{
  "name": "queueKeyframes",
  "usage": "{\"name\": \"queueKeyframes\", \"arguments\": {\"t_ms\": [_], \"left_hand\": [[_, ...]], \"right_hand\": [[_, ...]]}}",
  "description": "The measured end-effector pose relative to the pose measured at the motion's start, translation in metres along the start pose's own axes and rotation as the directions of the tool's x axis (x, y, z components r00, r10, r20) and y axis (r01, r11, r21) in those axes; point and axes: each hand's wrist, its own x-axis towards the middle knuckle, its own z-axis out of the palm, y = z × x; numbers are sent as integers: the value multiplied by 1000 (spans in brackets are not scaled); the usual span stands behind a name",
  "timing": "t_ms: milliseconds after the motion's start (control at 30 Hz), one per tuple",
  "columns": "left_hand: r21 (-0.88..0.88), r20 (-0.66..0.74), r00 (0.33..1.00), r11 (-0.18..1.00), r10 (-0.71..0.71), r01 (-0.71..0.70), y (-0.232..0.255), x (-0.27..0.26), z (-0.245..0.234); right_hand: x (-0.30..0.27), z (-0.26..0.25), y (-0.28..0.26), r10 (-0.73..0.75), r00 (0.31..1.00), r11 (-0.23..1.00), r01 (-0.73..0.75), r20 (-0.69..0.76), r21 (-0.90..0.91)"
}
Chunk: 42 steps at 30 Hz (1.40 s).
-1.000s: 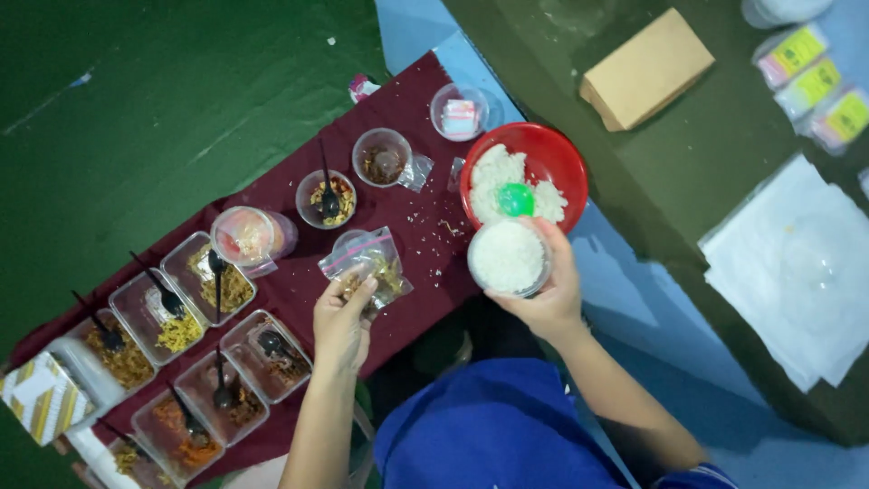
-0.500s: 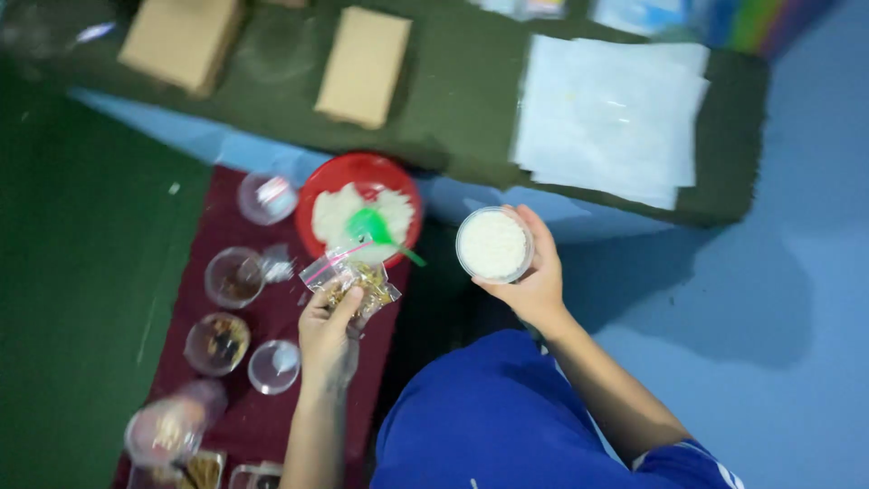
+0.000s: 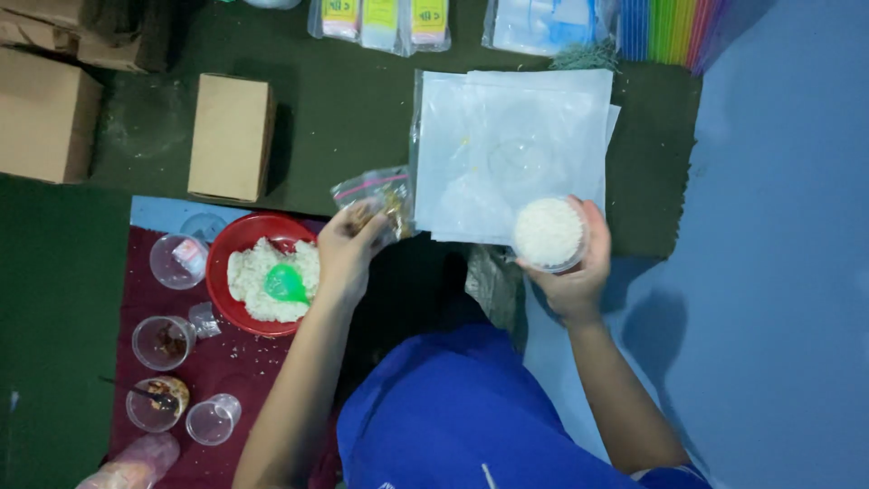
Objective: Packaging food toppings into containers and bags, then placing them into an assembled box
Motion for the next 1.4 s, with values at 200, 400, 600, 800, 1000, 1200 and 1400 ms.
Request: {"name": "queueKeyframes", "arguments": {"t_ms": [200, 400, 600, 800, 1000, 1200, 1400], "left_hand": [[296, 86, 975, 929, 204, -220, -22, 70, 57], [340, 34, 990, 930, 139, -142, -41, 121, 60], [210, 81, 993, 973, 81, -97, -42, 116, 70], [590, 263, 959, 770, 103, -244, -25, 128, 56], [681, 481, 853, 526, 203, -510, 12, 121, 40], [391, 749, 556, 436, 360, -810, 19, 101, 60], [329, 863, 469, 498, 186, -803, 37, 61, 121]], "right_hand": [[28, -36, 14, -51, 998, 993, 48, -28, -111], [33, -48, 5, -84, 996, 969, 87, 20, -231], [32, -27, 13, -80, 997, 976, 81, 11, -202], [24, -1, 4, -51, 996, 989, 40, -73, -144], [3, 23, -3, -99, 972, 959, 37, -211, -282], [-19, 32, -6, -34, 943, 959, -63, -332, -276], [-29, 0, 8, -38, 931, 964, -62, -362, -260]]}}
